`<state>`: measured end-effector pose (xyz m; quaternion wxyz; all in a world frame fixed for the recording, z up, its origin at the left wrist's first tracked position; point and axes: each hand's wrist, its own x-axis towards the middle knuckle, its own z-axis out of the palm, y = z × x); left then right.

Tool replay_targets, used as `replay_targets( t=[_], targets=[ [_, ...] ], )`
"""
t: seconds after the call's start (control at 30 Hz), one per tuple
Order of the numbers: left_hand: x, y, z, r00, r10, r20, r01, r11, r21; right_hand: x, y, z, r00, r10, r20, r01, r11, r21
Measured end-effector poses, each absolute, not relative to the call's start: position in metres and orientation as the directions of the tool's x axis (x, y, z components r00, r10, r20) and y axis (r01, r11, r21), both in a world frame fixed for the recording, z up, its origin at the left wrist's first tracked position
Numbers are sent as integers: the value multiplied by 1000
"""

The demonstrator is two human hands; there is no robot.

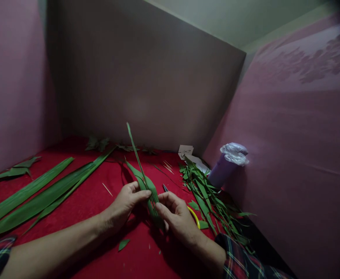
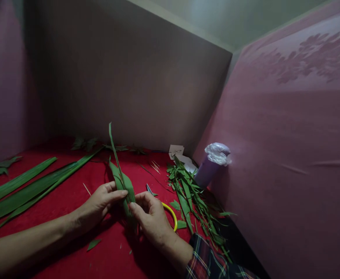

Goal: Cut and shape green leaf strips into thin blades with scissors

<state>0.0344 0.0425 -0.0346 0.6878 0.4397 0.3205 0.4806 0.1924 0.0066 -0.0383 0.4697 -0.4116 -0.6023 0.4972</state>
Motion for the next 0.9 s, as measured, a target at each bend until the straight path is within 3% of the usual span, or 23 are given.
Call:
replay_targets(
  t=[0.17, 0.37, 0.63, 0.9],
  targets=[
    [36, 33, -26, 422, 902, -96, -259, 221, 940, 193, 8, -43, -157, 975, 159, 66, 171, -983],
    [34, 33, -25, 395, 917, -54, -183, 136, 974, 194, 9, -43, -127, 977, 173, 57, 181, -982],
    [32, 34, -22, 434, 900, -22, -310, 172, 935, 194, 10, -43, -101, 976, 193, 69, 201, -977],
    [35, 39, -28, 403, 913, -71, -323, 214, 922, 195, 9, -42, -94, 972, 213, 100, 222, -970]
  ],
)
